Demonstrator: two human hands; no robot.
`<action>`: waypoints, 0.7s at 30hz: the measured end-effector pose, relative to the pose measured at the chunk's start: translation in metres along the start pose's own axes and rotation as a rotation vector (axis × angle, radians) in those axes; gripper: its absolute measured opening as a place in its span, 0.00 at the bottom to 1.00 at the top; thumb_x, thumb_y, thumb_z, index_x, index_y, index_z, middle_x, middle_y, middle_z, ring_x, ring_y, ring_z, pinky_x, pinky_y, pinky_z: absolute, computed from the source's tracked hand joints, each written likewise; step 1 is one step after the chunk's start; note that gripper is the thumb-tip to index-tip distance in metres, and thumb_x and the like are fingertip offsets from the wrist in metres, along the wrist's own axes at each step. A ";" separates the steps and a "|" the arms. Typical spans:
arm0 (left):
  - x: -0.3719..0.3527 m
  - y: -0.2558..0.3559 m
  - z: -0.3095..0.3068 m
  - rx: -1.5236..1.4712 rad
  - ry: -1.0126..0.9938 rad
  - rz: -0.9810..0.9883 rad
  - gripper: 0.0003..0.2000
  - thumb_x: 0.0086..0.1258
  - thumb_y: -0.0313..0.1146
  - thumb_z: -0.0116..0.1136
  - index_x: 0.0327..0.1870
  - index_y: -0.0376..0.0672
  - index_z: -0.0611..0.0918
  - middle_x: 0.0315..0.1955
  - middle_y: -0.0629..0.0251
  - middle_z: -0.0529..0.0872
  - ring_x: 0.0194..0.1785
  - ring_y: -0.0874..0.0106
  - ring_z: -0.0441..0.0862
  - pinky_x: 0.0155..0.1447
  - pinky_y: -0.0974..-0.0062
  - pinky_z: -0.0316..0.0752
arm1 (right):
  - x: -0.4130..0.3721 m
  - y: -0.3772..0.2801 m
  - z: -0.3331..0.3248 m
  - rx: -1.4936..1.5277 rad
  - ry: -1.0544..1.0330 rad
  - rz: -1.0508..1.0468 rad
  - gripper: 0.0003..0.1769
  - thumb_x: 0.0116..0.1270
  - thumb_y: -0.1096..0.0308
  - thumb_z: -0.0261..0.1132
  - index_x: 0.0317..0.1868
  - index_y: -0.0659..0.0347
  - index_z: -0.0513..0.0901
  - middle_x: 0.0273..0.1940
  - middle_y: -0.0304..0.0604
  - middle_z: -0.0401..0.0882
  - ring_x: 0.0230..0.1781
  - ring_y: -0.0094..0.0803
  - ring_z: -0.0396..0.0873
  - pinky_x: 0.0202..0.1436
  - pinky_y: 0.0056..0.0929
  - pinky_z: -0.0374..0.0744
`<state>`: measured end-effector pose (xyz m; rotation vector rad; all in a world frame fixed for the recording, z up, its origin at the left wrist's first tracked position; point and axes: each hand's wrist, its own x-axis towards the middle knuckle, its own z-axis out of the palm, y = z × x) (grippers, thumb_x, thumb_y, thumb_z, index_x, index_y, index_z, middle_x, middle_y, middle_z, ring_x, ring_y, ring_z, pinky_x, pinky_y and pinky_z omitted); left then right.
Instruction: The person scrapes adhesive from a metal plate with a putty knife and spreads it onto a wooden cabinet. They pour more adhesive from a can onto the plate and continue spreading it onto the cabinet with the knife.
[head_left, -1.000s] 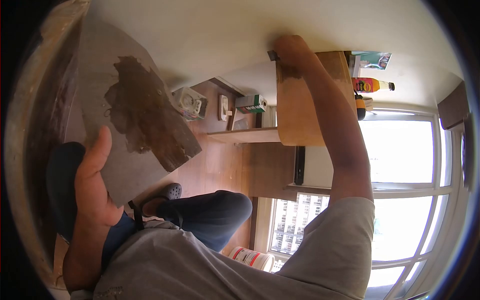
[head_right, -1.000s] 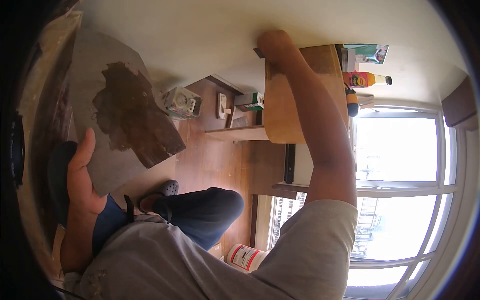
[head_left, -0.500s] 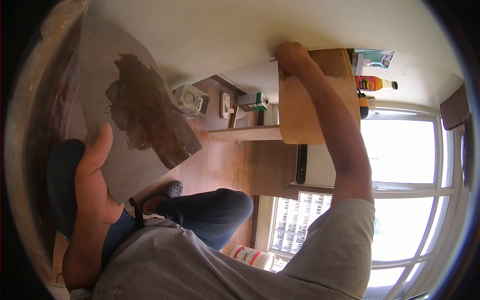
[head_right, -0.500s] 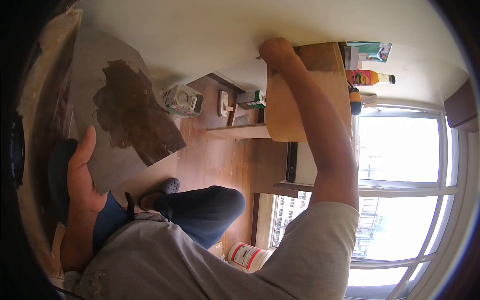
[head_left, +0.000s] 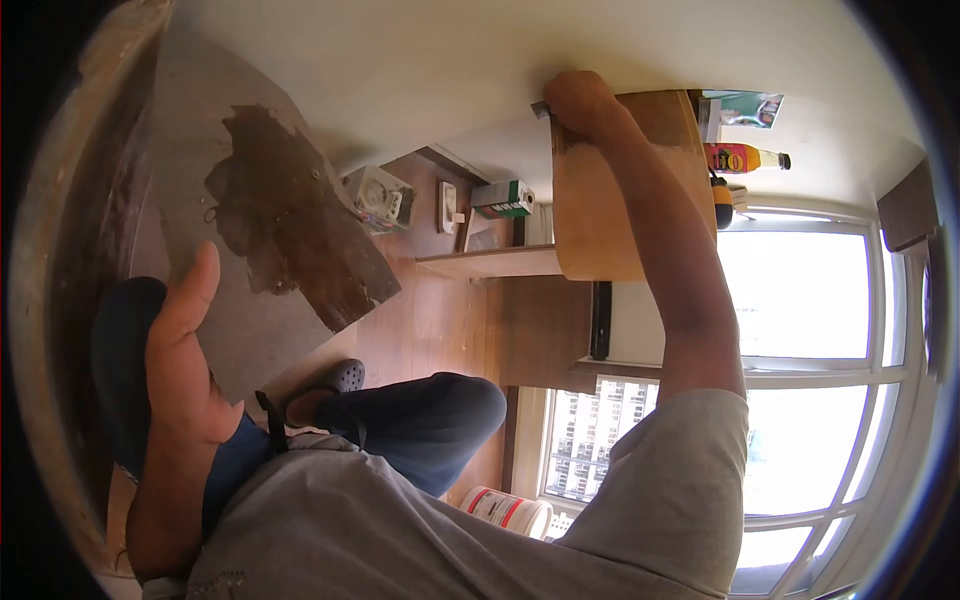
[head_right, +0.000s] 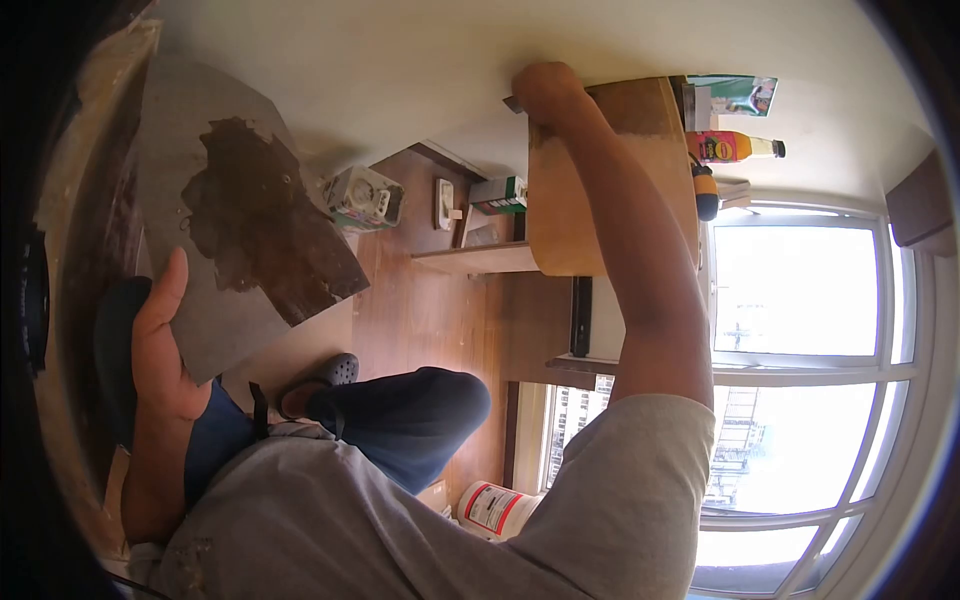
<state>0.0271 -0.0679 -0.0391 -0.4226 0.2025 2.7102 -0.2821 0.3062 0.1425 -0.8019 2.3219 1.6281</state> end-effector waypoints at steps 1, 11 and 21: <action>0.000 -0.001 0.000 -0.005 0.007 -0.003 0.21 0.83 0.42 0.52 0.69 0.40 0.74 0.61 0.60 0.83 0.63 0.64 0.82 0.68 0.62 0.75 | -0.002 -0.004 0.000 -0.001 -0.003 0.002 0.08 0.62 0.69 0.64 0.33 0.55 0.90 0.39 0.47 0.89 0.44 0.46 0.88 0.47 0.42 0.85; -0.001 0.004 -0.004 -0.029 -0.011 -0.019 0.20 0.82 0.41 0.53 0.68 0.39 0.76 0.60 0.61 0.84 0.61 0.65 0.83 0.67 0.64 0.76 | -0.049 -0.037 -0.026 0.015 -0.151 -0.036 0.06 0.62 0.70 0.67 0.35 0.58 0.91 0.38 0.47 0.90 0.44 0.45 0.89 0.48 0.42 0.86; 0.000 -0.001 0.000 -0.023 0.025 0.000 0.20 0.82 0.41 0.54 0.68 0.39 0.76 0.59 0.62 0.84 0.61 0.66 0.83 0.67 0.65 0.76 | -0.045 -0.015 -0.017 -0.090 0.021 -0.044 0.07 0.63 0.67 0.67 0.33 0.58 0.90 0.37 0.50 0.88 0.41 0.44 0.89 0.46 0.43 0.85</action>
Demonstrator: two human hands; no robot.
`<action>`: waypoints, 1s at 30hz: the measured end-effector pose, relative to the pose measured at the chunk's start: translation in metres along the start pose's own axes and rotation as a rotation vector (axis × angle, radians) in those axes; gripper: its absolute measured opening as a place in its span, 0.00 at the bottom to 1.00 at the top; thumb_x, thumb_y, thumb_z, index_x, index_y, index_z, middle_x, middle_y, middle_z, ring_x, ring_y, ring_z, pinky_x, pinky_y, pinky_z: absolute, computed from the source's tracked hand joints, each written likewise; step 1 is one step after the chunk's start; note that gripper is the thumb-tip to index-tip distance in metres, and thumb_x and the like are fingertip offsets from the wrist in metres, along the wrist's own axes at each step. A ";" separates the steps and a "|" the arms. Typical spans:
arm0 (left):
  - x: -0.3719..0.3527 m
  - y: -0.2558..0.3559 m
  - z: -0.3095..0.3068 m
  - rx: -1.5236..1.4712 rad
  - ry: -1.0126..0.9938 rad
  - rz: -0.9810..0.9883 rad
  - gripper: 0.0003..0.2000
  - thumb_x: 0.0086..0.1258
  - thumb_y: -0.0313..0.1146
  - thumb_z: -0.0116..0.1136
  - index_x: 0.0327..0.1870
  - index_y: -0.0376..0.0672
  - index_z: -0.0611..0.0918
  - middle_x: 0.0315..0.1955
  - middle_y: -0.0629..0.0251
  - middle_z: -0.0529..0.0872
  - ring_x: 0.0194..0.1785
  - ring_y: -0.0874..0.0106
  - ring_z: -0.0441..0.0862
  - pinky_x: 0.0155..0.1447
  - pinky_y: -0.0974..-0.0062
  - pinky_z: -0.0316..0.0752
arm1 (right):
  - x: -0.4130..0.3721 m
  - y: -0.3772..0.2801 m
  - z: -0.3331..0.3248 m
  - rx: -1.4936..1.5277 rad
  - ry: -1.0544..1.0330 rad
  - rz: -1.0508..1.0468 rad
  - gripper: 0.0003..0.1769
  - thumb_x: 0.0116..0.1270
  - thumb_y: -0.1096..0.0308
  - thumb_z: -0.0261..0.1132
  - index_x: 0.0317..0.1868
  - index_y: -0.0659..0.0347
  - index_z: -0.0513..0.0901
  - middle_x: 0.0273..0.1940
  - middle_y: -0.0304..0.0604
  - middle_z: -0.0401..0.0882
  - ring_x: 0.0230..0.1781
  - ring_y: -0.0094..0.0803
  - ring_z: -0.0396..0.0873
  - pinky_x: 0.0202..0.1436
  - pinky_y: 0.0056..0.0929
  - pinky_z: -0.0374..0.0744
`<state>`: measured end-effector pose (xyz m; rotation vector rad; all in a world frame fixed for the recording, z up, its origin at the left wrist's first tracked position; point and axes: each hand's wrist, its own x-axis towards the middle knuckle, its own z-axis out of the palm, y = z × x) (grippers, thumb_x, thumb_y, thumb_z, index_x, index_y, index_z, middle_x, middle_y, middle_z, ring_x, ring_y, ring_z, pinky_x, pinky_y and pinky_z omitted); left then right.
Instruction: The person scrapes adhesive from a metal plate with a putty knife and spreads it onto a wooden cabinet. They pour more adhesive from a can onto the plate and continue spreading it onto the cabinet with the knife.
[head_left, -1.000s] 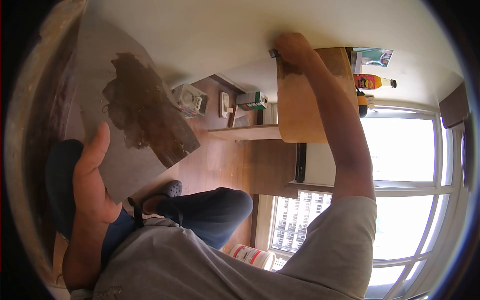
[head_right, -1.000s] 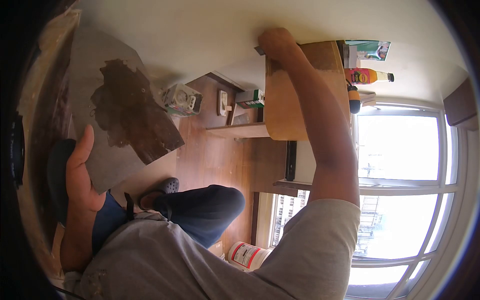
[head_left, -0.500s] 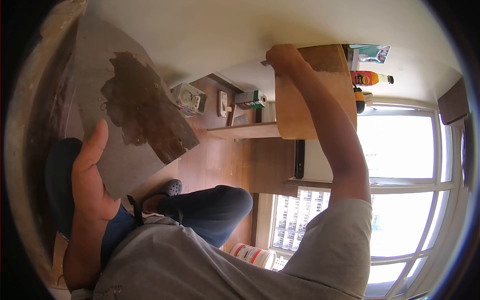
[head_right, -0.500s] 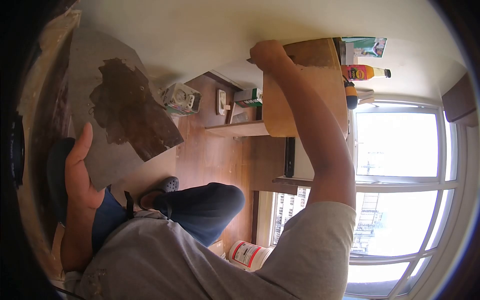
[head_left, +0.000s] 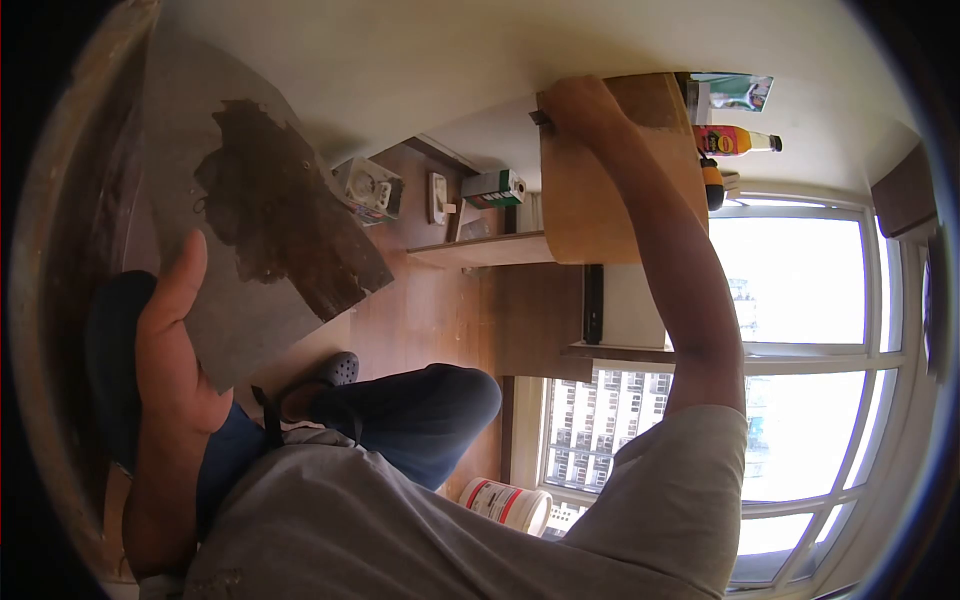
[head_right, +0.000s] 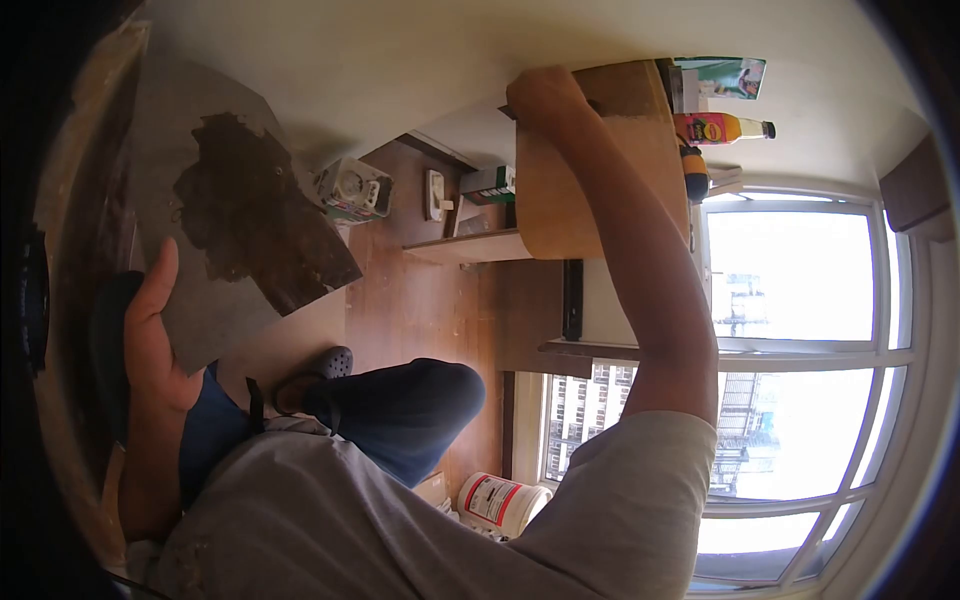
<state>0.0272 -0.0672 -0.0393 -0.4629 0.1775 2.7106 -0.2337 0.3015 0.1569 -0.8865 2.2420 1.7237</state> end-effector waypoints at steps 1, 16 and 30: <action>0.000 0.000 0.000 0.006 0.000 0.000 0.20 0.82 0.41 0.54 0.68 0.39 0.76 0.59 0.62 0.84 0.60 0.66 0.83 0.66 0.65 0.76 | -0.001 -0.001 0.005 0.002 0.002 0.000 0.07 0.63 0.67 0.67 0.33 0.58 0.90 0.37 0.50 0.88 0.41 0.44 0.89 0.46 0.43 0.85; 0.000 0.001 -0.006 0.020 -0.001 -0.046 0.20 0.82 0.41 0.55 0.66 0.38 0.77 0.59 0.61 0.85 0.61 0.66 0.83 0.66 0.66 0.77 | -0.048 -0.018 -0.021 0.030 0.111 0.132 0.09 0.66 0.68 0.62 0.32 0.58 0.89 0.39 0.43 0.85 0.45 0.41 0.84 0.46 0.40 0.84; 0.001 -0.002 0.002 0.024 0.051 -0.017 0.17 0.81 0.40 0.56 0.62 0.39 0.80 0.55 0.63 0.87 0.56 0.68 0.86 0.61 0.69 0.80 | -0.087 -0.037 -0.024 0.008 0.202 -0.069 0.05 0.62 0.68 0.67 0.35 0.54 0.90 0.41 0.40 0.85 0.48 0.38 0.83 0.48 0.41 0.81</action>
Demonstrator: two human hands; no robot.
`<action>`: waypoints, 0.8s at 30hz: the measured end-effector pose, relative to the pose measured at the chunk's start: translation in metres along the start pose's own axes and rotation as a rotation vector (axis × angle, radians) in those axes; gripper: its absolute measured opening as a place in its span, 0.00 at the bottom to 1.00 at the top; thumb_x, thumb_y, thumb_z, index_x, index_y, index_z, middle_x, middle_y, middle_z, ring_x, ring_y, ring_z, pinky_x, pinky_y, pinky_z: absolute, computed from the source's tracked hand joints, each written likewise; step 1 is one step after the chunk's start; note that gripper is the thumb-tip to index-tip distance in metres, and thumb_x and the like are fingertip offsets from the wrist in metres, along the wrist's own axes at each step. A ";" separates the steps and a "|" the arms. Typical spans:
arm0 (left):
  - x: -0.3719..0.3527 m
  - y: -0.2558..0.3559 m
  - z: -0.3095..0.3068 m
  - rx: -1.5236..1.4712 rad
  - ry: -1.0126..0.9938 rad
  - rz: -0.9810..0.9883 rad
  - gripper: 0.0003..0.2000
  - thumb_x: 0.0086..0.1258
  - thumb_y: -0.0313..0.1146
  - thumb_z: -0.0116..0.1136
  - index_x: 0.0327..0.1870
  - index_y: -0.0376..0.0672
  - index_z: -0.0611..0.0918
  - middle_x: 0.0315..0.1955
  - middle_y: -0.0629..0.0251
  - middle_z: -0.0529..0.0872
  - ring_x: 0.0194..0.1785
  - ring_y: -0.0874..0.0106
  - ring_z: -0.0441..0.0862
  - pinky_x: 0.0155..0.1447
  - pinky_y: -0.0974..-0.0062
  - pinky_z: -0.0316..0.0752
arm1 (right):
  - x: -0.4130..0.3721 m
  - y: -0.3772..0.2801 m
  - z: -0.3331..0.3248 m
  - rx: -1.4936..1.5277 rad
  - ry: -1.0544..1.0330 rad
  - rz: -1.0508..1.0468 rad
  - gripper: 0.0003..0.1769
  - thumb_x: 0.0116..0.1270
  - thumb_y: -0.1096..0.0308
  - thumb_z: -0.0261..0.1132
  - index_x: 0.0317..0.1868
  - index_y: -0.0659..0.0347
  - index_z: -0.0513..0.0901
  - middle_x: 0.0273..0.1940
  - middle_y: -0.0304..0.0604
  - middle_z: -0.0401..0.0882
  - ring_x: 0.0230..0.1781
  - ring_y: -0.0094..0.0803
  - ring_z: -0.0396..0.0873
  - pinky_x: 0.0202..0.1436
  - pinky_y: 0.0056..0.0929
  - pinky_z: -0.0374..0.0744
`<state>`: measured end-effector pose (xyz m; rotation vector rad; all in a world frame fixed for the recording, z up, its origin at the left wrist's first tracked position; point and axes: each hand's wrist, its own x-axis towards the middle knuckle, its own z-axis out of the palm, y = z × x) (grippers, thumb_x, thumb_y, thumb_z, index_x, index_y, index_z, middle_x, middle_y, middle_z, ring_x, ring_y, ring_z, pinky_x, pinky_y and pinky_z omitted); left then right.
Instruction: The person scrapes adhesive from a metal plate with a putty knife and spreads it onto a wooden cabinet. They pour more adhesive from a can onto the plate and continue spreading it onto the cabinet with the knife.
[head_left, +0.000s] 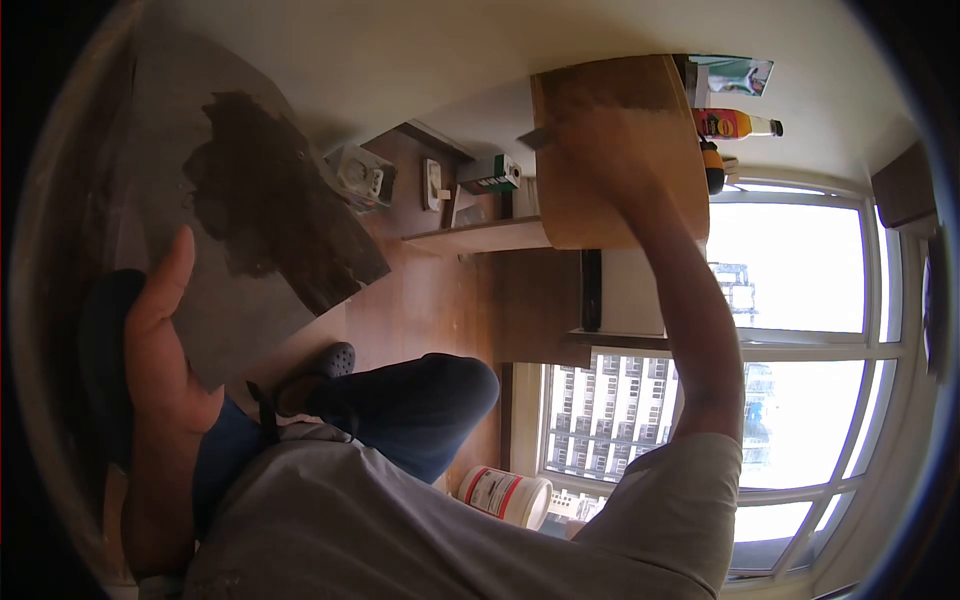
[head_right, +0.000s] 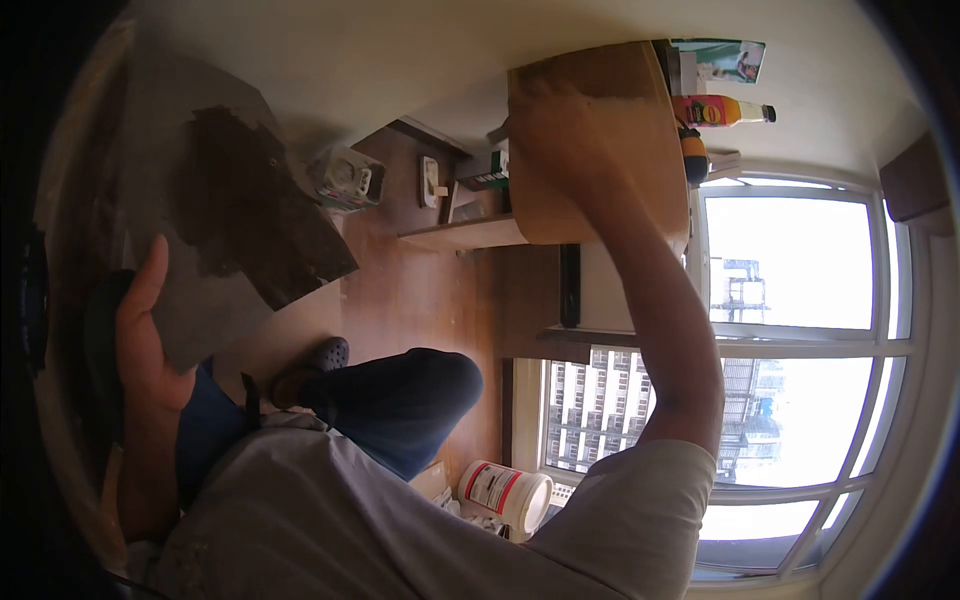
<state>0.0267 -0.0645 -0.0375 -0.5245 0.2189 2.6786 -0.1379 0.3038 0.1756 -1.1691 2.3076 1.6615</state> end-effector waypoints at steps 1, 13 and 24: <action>0.000 0.000 0.000 0.004 0.004 -0.004 0.17 0.81 0.40 0.56 0.62 0.39 0.80 0.55 0.63 0.87 0.55 0.68 0.86 0.60 0.69 0.80 | 0.001 0.011 -0.008 0.028 0.139 0.026 0.06 0.63 0.67 0.68 0.36 0.55 0.90 0.42 0.41 0.85 0.48 0.38 0.83 0.49 0.41 0.79; -0.001 0.001 0.001 0.013 -0.010 0.005 0.18 0.81 0.41 0.56 0.62 0.39 0.80 0.55 0.63 0.87 0.56 0.68 0.85 0.61 0.69 0.80 | -0.020 -0.038 0.025 0.013 -0.094 0.056 0.06 0.61 0.65 0.68 0.34 0.54 0.91 0.41 0.40 0.85 0.46 0.36 0.82 0.49 0.38 0.78; -0.001 0.001 -0.001 0.007 0.010 0.002 0.18 0.81 0.40 0.56 0.63 0.38 0.80 0.55 0.62 0.87 0.56 0.67 0.86 0.62 0.68 0.79 | 0.003 -0.002 -0.014 0.114 -0.094 0.023 0.06 0.61 0.68 0.66 0.34 0.52 0.90 0.40 0.40 0.85 0.49 0.37 0.82 0.52 0.39 0.80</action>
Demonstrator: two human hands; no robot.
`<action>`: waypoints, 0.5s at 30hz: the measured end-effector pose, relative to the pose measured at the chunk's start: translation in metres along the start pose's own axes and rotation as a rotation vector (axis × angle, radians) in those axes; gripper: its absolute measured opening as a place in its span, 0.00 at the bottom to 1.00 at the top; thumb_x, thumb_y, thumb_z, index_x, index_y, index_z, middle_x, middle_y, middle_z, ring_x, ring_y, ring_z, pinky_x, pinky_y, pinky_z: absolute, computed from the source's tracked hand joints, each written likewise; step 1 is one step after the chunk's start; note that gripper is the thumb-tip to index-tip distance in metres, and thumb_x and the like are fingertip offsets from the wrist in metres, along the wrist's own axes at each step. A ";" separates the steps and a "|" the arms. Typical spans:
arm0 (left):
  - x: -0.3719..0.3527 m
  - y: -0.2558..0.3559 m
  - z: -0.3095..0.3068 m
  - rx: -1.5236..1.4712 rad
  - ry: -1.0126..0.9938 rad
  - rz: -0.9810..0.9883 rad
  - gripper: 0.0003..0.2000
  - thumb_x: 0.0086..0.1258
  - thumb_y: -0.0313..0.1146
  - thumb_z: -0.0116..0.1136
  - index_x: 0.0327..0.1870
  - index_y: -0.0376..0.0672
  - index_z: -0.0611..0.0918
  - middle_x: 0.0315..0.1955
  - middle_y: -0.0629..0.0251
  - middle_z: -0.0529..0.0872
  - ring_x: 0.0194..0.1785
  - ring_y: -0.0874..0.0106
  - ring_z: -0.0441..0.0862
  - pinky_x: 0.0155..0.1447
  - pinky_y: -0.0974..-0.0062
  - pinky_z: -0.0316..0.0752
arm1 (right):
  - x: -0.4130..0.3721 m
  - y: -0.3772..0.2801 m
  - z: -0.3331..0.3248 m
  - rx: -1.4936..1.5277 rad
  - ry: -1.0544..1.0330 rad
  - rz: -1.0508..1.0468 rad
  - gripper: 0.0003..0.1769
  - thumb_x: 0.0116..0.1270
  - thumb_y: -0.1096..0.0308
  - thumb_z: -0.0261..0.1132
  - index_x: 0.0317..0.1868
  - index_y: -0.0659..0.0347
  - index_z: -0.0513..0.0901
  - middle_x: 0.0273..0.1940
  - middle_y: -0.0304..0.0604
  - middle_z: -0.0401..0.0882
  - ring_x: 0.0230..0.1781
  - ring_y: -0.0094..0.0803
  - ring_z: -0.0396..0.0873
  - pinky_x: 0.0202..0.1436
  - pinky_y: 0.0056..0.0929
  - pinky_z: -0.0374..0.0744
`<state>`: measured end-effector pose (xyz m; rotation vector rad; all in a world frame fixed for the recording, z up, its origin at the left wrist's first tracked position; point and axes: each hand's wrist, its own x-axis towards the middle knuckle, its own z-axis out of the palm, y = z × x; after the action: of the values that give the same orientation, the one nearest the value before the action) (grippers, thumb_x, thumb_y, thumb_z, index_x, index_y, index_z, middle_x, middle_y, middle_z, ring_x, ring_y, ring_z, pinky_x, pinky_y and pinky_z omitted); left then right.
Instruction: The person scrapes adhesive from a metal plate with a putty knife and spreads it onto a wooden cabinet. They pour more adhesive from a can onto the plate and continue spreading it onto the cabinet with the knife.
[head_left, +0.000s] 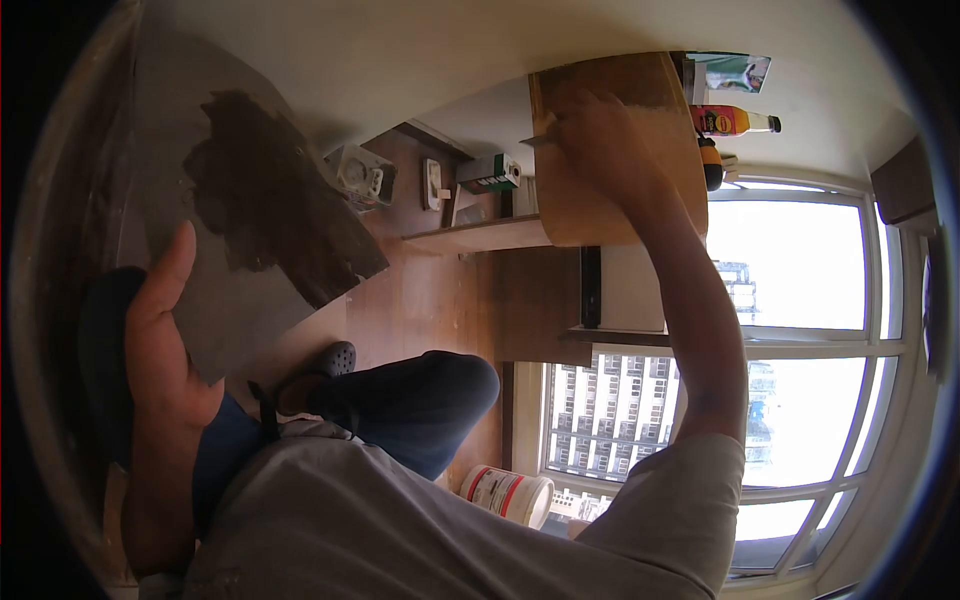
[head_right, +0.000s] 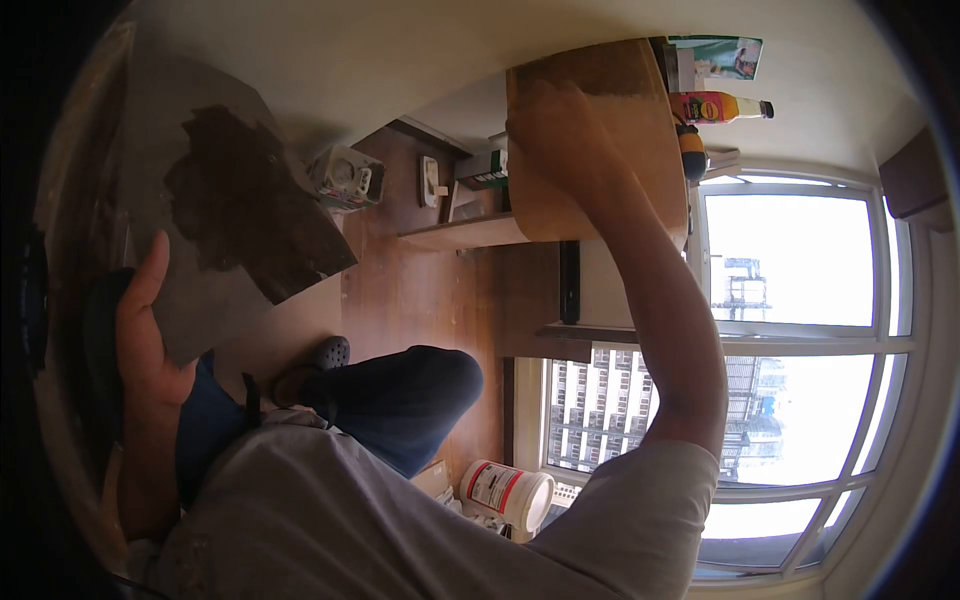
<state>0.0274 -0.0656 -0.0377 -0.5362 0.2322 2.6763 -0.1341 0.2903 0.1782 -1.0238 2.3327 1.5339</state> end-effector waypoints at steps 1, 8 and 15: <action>0.000 0.001 0.000 0.011 0.003 -0.002 0.18 0.81 0.40 0.56 0.62 0.39 0.80 0.55 0.62 0.87 0.56 0.67 0.86 0.62 0.68 0.80 | 0.011 0.007 0.004 -0.123 -0.099 0.054 0.06 0.61 0.67 0.66 0.35 0.52 0.90 0.40 0.39 0.84 0.49 0.36 0.82 0.52 0.39 0.80; 0.000 0.003 -0.001 0.010 -0.035 0.008 0.20 0.81 0.40 0.55 0.66 0.38 0.77 0.59 0.61 0.84 0.61 0.67 0.83 0.66 0.67 0.76 | 0.056 -0.008 0.043 -0.135 0.012 0.038 0.05 0.63 0.64 0.69 0.34 0.48 0.91 0.39 0.37 0.86 0.48 0.35 0.84 0.49 0.38 0.78; 0.000 0.003 -0.002 -0.024 -0.016 0.002 0.19 0.81 0.40 0.55 0.65 0.38 0.78 0.57 0.63 0.86 0.58 0.67 0.84 0.63 0.68 0.78 | 0.022 -0.045 0.046 -0.190 -0.190 0.016 0.07 0.66 0.63 0.66 0.37 0.46 0.91 0.41 0.37 0.85 0.50 0.36 0.82 0.49 0.37 0.77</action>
<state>0.0264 -0.0686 -0.0391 -0.5217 0.1959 2.6874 -0.1330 0.3095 0.1123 -0.8556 2.1055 1.8015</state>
